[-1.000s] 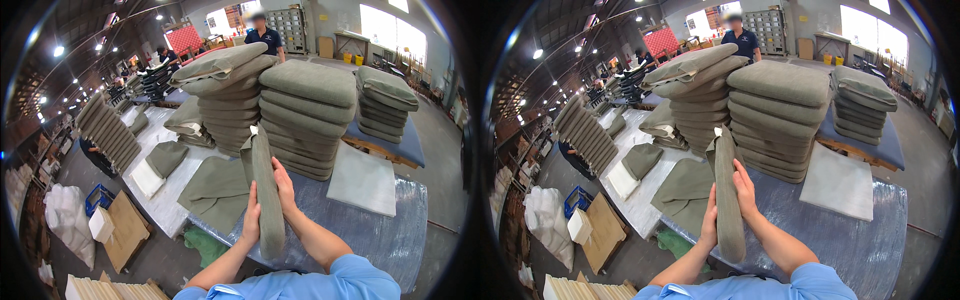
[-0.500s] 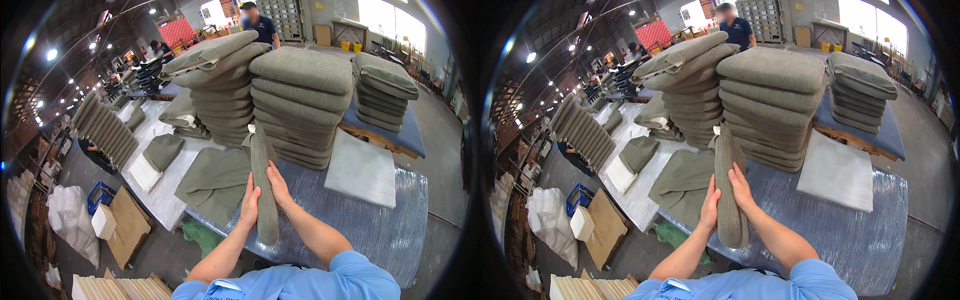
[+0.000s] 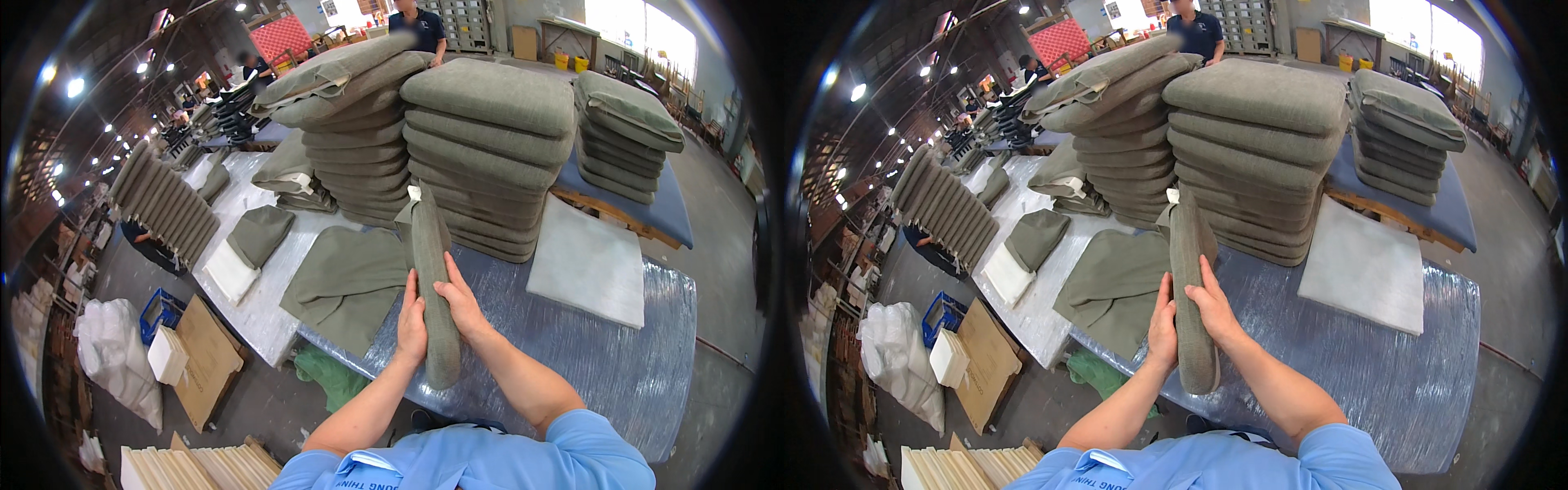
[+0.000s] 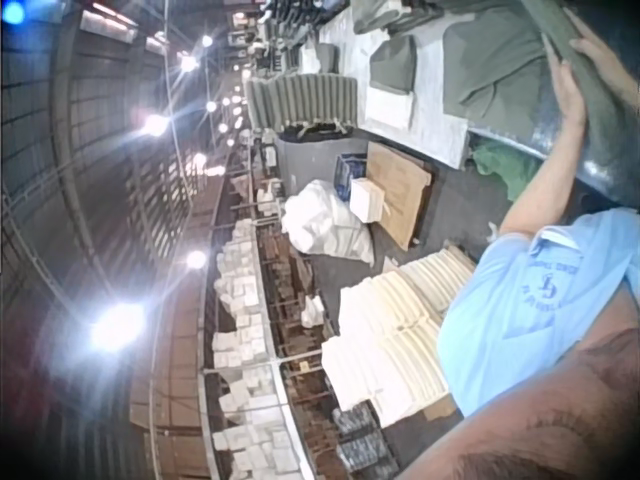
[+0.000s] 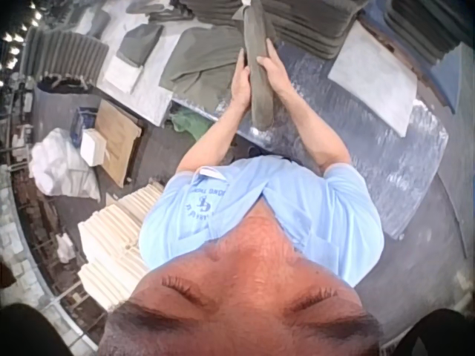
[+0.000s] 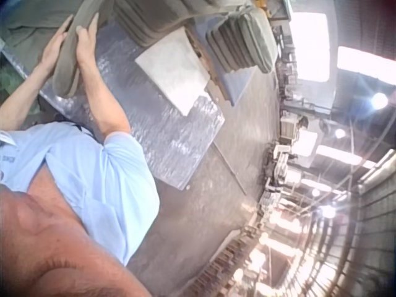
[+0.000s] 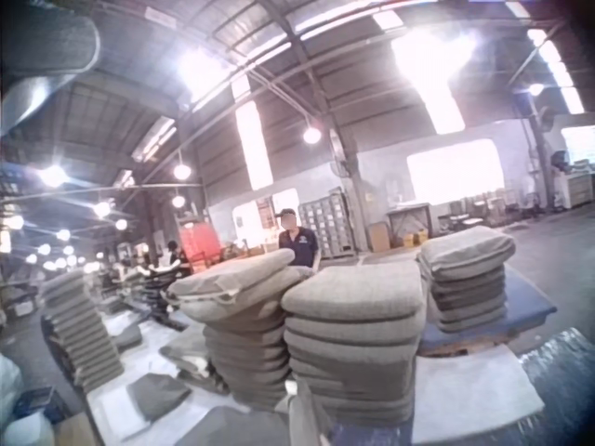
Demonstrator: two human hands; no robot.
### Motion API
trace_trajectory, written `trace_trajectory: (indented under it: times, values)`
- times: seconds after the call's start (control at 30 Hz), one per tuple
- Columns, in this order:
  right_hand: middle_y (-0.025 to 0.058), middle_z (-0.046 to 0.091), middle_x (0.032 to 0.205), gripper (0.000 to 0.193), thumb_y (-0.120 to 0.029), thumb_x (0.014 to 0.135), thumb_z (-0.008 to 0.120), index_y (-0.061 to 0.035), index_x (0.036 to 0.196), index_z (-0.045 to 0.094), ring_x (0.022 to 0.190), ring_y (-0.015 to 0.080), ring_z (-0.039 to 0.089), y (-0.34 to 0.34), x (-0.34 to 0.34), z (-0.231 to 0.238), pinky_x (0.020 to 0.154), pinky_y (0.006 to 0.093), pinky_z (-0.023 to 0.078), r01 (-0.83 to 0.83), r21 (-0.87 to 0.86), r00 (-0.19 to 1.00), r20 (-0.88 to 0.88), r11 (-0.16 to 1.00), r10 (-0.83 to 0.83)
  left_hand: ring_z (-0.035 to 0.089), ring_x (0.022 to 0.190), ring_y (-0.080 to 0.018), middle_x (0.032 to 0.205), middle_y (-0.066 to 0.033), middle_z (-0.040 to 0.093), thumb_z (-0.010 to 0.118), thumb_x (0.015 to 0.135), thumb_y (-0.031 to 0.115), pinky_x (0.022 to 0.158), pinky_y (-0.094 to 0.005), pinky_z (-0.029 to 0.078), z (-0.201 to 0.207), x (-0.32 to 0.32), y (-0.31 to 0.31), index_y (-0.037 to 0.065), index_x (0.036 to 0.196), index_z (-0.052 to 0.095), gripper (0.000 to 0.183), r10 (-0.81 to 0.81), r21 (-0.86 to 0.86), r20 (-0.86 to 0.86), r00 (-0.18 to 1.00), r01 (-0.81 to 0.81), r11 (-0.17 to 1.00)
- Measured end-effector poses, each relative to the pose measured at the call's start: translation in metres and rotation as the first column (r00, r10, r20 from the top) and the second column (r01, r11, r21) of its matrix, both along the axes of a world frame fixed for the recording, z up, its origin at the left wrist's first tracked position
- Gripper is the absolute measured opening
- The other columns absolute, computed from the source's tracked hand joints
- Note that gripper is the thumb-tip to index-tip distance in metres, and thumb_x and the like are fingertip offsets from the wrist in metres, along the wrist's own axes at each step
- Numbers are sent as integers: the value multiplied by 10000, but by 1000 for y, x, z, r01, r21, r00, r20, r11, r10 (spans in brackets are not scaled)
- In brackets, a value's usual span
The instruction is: The person folds a green cushion cover on a work table, tucks the edges, and rolls it into a cylindrical shape. The person then places the rolled cushion on a stack of similar cushions. The process is repeated with another cushion cover.
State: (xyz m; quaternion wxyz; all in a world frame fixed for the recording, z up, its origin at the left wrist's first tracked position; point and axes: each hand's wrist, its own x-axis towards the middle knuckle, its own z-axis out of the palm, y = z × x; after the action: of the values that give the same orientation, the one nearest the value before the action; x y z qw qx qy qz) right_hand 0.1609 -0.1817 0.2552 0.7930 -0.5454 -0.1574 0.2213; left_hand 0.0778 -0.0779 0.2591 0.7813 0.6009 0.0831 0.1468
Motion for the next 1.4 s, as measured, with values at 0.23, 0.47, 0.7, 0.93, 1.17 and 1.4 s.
trace_trajectory:
  times: [0.23, 0.47, 0.7, 0.93, 1.17, 1.4]
  values:
    - [236, 159, 1776, 864, -326, 1057, 540, 4, 1718, 91, 1647, 312, 160, -4, -3, 11, 1309, 392, 193, -46, -76, 999, 19, 996, 48, 336, 1577, -286, 1742, -202, 284, 314, 1077, 189, 1265, -370, 303, -9, 7, 4, -19, 1701, 207, 667, 34, 83, 5, 999, -34, 996]
    - [248, 63, 1785, 886, -579, 1117, 393, -7, 1718, 82, 1668, 357, 15, -25, -16, -5, 1330, 458, 85, -29, -215, 937, 333, 976, 101, 288, 1599, -266, 1755, -164, 265, 304, 1164, 316, 1286, -364, 261, 1, 2, -5, 13, 1712, 194, 637, 30, 128, -18, 999, -28, 991]
    - [298, 65, 1764, 934, -689, 1099, 309, 4, 1706, 152, 1661, 406, -2, -19, -19, -9, 1323, 508, 83, 0, -160, 877, 475, 987, 77, 250, 1619, -267, 1765, -167, 233, 292, 1158, 425, 1307, -380, 218, 7, 3, -2, 9, 1715, 168, 706, 53, 159, -33, 998, -47, 986]
    - [349, 127, 1730, 899, -655, 1092, 376, 15, 1680, 259, 1637, 472, 103, -11, -23, 1, 1307, 518, 155, 102, -265, 847, 529, 959, 56, 336, 1573, -292, 1715, -199, 318, 328, 1091, 386, 1291, -400, 261, -14, 11, 1, -19, 1707, 164, 755, 38, 22, 58, 998, -39, 999]
    - [312, 151, 1742, 892, -673, 1102, 299, -1, 1687, 258, 1644, 431, 129, -25, -22, -1, 1308, 506, 155, 81, -197, 902, 431, 977, 12, 311, 1585, -279, 1723, -199, 303, 308, 1131, 350, 1290, -390, 247, 9, 11, 1, -27, 1706, 161, 703, -6, 112, -28, 1000, 9, 994]
    - [276, 159, 1757, 896, -664, 1109, 276, 21, 1686, 243, 1640, 415, 162, -39, -59, 5, 1309, 494, 163, 99, -150, 920, 390, 984, -33, 206, 1630, -294, 1772, -199, 185, 304, 1147, 493, 1309, -392, 190, 13, -37, -27, -12, 1717, 70, 797, -21, 175, -57, 998, 31, 984]
